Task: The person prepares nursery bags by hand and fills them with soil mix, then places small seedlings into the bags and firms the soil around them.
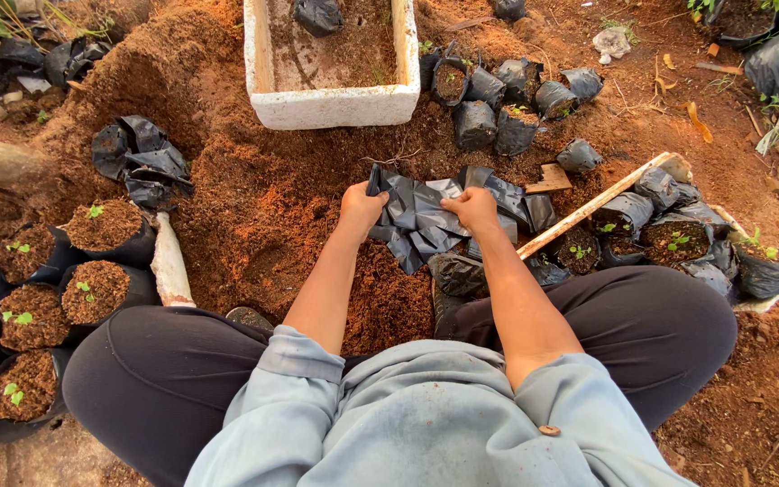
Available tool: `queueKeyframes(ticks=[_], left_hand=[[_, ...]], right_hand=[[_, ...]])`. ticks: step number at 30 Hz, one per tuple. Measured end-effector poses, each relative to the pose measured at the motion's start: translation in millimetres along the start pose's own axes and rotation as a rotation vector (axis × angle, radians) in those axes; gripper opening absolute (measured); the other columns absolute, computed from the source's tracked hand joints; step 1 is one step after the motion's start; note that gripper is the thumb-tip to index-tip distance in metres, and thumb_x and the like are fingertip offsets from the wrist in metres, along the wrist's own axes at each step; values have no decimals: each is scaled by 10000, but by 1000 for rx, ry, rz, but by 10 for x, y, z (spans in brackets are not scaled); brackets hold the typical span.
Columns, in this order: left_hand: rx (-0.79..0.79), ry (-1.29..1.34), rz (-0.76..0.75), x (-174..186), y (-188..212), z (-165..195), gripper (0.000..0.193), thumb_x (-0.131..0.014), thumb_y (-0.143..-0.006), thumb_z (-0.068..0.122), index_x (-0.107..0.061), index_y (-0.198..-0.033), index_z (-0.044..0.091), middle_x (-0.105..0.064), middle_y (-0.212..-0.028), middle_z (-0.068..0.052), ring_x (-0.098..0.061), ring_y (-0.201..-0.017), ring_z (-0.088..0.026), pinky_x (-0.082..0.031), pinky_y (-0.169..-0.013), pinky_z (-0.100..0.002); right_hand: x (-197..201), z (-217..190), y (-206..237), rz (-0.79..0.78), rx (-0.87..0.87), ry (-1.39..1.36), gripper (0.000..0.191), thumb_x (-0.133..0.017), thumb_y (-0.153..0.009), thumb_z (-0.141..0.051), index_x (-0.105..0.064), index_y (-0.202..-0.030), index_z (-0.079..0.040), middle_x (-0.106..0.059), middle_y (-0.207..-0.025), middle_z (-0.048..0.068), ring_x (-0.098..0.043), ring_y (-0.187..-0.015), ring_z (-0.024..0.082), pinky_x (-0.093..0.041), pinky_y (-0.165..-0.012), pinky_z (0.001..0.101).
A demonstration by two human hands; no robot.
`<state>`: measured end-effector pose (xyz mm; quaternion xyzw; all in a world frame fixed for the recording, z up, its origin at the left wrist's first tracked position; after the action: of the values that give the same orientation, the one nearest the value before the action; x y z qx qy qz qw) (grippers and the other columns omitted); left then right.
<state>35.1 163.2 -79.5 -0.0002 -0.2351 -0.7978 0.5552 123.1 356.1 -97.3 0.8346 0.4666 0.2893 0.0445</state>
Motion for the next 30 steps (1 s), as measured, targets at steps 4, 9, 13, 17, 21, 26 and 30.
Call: queueKeyframes(ticks=[4, 9, 13, 17, 21, 26, 30], left_hand=[[-29, -82, 9, -133, 79, 14, 159, -720, -928, 154, -746, -1053, 60, -717, -818, -44, -627, -714, -160, -500, -670, -362], [13, -103, 97, 108, 60, 185, 146, -679, -955, 167, -764, -1022, 69, -719, -816, -41, -643, -714, -154, -488, -646, -362], [-23, 29, 19, 226, -31, 85, 136, -718, -946, 149, -762, -983, 26, -679, -801, -67, -598, -646, -168, -465, -580, -378], [-54, 104, 8, -89, -25, -60, 134, -755, -919, 161, -735, -964, 37, -721, -805, -50, -632, -630, -138, -501, -557, -353], [42, 423, -89, -87, -38, -71, 139, -713, -927, 158, -712, -982, 31, -725, -831, -43, -685, -657, -142, -571, -570, -340], [-78, 422, -129, -28, -26, -69, 170, -734, -936, 143, -708, -1008, -9, -723, -857, -56, -682, -681, -142, -566, -578, -326], [-127, 382, -98, -73, -2, -43, 168, -754, -931, 119, -712, -1001, -28, -733, -866, -72, -681, -697, -141, -560, -594, -318]], right_hand=[[14, 121, -127, 145, 148, 318, 389, -896, -763, -303, -648, -808, -7, -693, -758, 145, -659, -697, 248, -522, -632, 407], [111, 423, -56, 401, 194, 518, 495, -861, -775, -366, -664, -1011, 23, -675, -957, 256, -655, -906, 446, -535, -739, 526], [140, 221, -89, 411, 313, 424, 690, -850, -808, -479, -638, -1141, 87, -598, -1163, 348, -635, -964, 516, -541, -762, 586], [-84, -349, -106, -399, 144, -77, 538, -683, -922, -444, -669, -1239, -10, -745, -1038, 61, -736, -819, 189, -584, -702, 337], [-223, -657, 182, -584, 288, -97, 527, -805, -814, -127, -625, -1295, -13, -728, -876, 107, -712, -747, 155, -592, -637, 299], [-339, -498, 154, -534, 77, -366, 342, -793, -906, -145, -706, -1204, -3, -740, -890, 53, -702, -753, 125, -589, -659, 274], [-378, -274, -21, -223, 154, -213, 179, -757, -918, -119, -772, -1055, -4, -709, -818, 44, -666, -726, 157, -559, -595, 308]])
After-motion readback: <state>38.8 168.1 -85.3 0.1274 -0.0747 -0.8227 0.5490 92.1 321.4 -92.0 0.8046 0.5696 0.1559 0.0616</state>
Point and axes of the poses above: each hand's wrist, its own y-axis away from the middle knuckle, its own x-axis out of the back of the hand, z = x × y, the point moved 2 cm from there along -y, towards the middle knuckle
